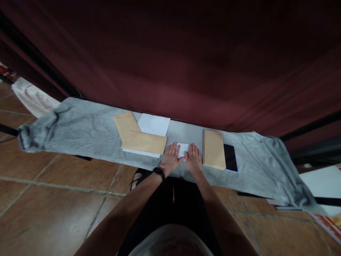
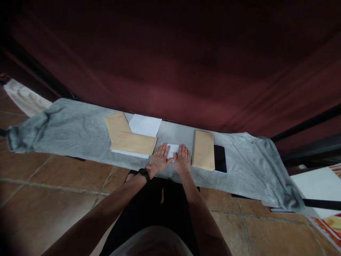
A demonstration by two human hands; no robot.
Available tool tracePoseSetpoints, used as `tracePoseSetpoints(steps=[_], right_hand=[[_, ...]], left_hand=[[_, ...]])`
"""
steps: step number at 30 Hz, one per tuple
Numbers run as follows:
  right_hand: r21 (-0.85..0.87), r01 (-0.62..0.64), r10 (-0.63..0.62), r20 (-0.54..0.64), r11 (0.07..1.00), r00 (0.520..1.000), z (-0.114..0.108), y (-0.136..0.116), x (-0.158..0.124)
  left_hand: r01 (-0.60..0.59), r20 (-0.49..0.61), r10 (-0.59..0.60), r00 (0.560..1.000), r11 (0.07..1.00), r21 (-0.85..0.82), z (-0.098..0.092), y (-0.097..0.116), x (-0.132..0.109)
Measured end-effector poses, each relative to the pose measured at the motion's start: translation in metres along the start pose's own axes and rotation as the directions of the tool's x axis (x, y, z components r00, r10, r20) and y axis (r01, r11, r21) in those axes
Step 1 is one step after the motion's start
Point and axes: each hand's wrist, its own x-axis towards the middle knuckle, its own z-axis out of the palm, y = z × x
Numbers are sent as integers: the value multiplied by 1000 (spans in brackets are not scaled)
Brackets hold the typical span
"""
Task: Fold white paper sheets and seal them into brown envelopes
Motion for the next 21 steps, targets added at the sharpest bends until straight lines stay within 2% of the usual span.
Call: tracePoseSetpoints(steps=[7, 12, 15, 18, 21], right_hand=[[19, -55, 55, -13, 998, 998, 3, -1, -1], [28, -64, 65, -23, 998, 998, 0, -4, -1], [-4, -80, 80, 28, 997, 996, -6, -6, 1], [-20, -74, 75, 56, 997, 996, -15, -7, 2], [13, 11, -11, 42, 1000, 999, -23, -7, -8]], left_hand=[[83, 16, -84, 996, 996, 19, -2, 3, -4], [86, -59, -86, 995, 996, -11, -1, 8, -24], [-3, -117, 0, 993, 1000, -26, 3, 18, -43], [-119, -118, 116, 986, 993, -18, 5, 27, -58], [-172, -87, 171, 981, 985, 1, 1, 26, -64]])
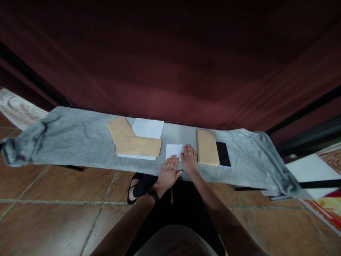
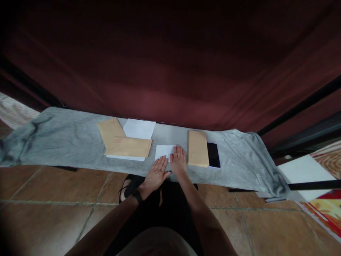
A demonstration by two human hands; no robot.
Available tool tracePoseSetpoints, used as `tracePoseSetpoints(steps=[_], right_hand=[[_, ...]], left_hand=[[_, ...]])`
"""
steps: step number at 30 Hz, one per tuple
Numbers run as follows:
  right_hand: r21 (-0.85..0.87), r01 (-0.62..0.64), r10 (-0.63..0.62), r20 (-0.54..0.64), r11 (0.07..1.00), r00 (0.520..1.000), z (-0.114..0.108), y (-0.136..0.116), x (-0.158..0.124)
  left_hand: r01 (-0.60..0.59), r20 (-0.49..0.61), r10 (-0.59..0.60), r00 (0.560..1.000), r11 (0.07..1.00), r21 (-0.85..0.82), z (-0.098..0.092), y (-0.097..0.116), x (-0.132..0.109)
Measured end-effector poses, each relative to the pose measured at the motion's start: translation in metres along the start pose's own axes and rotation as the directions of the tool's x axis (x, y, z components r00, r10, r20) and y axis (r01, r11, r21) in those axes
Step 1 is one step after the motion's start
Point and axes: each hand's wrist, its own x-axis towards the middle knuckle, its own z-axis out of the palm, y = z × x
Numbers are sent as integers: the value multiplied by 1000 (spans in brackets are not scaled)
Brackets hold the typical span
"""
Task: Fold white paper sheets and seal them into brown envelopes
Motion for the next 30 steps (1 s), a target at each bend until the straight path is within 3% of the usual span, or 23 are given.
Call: tracePoseSetpoints(steps=[4, 5, 8, 12, 16, 20, 26, 30], right_hand=[[45, 273, -274, 24, 961, 961, -3, 3, -34], [35, 288, -289, 19, 957, 957, -4, 5, -44], [-4, 226, -226, -27, 974, 974, -5, 13, -67], [-27, 183, -185, -57, 983, 981, -9, 18, -78], [-28, 164, -167, -107, 986, 980, -8, 16, -77], [-12, 157, -157, -141, 988, 977, -5, 14, -77], [72, 117, -107, -129, 991, 986, -4, 17, -73], [146, -33, 53, -133, 989, 990, -4, 11, -60]], left_hand=[[-9, 18, 9, 1000, 1000, -5, -7, -13, -6], [0, 12, 1, 1000, 1000, -11, -8, -16, -8], [41, -8, -41, 999, 999, -32, -12, -24, -18], [103, -16, -104, 994, 994, -22, -15, -24, -18], [70, -23, -70, 997, 997, -14, -11, -9, 9], [-3, 40, 3, 999, 1000, 7, 0, -3, 39], [-23, 47, 22, 999, 999, 25, 2, -26, 42], [-70, 46, 69, 997, 997, 21, -2, -42, 31]])
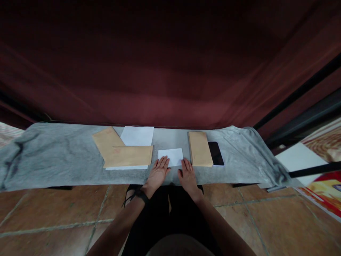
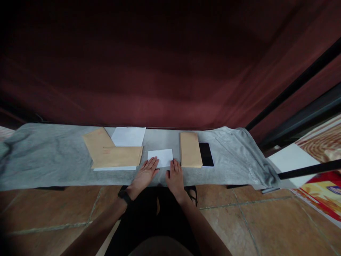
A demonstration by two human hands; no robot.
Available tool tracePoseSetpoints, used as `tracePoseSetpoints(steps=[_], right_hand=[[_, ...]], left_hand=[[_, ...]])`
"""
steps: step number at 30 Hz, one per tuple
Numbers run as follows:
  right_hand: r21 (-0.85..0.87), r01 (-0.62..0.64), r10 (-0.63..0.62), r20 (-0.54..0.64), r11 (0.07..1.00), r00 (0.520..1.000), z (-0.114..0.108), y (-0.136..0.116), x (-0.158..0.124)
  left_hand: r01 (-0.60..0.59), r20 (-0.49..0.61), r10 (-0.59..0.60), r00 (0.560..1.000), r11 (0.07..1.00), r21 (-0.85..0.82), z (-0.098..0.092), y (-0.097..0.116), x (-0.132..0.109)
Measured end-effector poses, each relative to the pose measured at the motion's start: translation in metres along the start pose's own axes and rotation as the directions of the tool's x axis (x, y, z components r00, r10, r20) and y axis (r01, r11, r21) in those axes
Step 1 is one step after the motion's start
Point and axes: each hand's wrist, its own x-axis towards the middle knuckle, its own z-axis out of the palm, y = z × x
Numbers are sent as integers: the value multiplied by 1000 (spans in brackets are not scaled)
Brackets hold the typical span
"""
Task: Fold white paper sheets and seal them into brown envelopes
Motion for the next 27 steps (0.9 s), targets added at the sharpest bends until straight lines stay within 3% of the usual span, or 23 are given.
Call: tracePoseSetpoints(steps=[4, 12, 18, 22, 27], right_hand=[[0, -97, 97, 27, 995, 995, 0, -12, 11], [14, -77, 76, 36, 997, 996, -2, -18, 2], [16, 80, -80, -5, 997, 997, 4, -20, 0], [-5, 144, -144, 35, 990, 989, 10, -19, 0], [-32, 197, -197, 6, 980, 980, 13, -11, -2]], left_hand=[[-6, 45, 4, 999, 999, 37, -1, -10, -4], [7, 26, -9, 1000, 998, 64, -5, -15, -8], [74, -49, -72, 996, 996, 40, -4, 1, 1], [78, -13, -78, 997, 997, 26, 1, 11, 23], [239, -35, -238, 971, 970, 46, 10, 12, 40]])
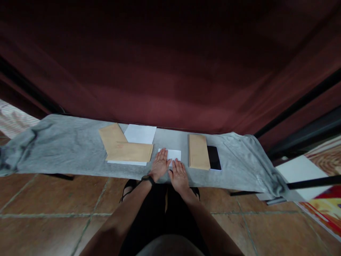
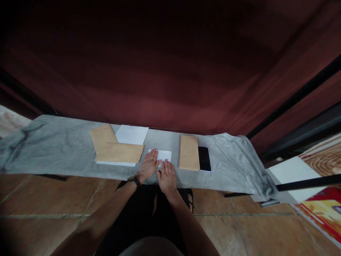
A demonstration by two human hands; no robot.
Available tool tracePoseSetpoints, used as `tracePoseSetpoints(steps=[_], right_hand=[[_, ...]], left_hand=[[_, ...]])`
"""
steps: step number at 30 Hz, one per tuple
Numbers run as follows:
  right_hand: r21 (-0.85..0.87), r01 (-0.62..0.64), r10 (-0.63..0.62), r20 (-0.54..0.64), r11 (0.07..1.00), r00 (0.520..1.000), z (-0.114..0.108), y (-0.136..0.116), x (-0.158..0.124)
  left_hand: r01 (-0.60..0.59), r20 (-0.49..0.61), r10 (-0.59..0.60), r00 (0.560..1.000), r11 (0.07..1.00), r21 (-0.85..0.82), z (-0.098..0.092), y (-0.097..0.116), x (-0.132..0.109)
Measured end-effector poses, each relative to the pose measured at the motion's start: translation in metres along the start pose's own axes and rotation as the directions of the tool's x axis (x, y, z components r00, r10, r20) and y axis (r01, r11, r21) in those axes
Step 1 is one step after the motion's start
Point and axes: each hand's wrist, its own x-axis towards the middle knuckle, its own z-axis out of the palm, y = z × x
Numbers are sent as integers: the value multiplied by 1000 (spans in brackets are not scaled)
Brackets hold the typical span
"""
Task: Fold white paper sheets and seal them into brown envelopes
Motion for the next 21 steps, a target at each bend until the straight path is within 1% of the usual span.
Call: tracePoseSetpoints(steps=[5, 8, 11, 16, 18, 21], right_hand=[[-27, -17, 17, 2, 1000, 1000, -5, 7, -2], [-26, -45, 45, 32, 999, 998, -10, 9, 3], [6, -61, 60, 76, 998, 995, -12, 6, 18], [85, -26, 9, 184, 996, 983, -5, -3, 51], [61, -50, 37, 189, 997, 981, 0, -3, 61], [-11, -100, 100, 151, 995, 983, 7, 0, 67]], left_hand=[[83, -42, -82, 996, 997, 5, 4, -2, -5], [94, -70, -95, 993, 996, -6, 5, -1, -7], [99, -64, -100, 993, 995, -9, 5, -1, -8], [67, -9, -67, 998, 998, -2, 2, -6, -8], [65, -10, -65, 998, 998, -6, 1, -7, -8], [85, -21, -85, 996, 996, -7, 2, -6, -11]])
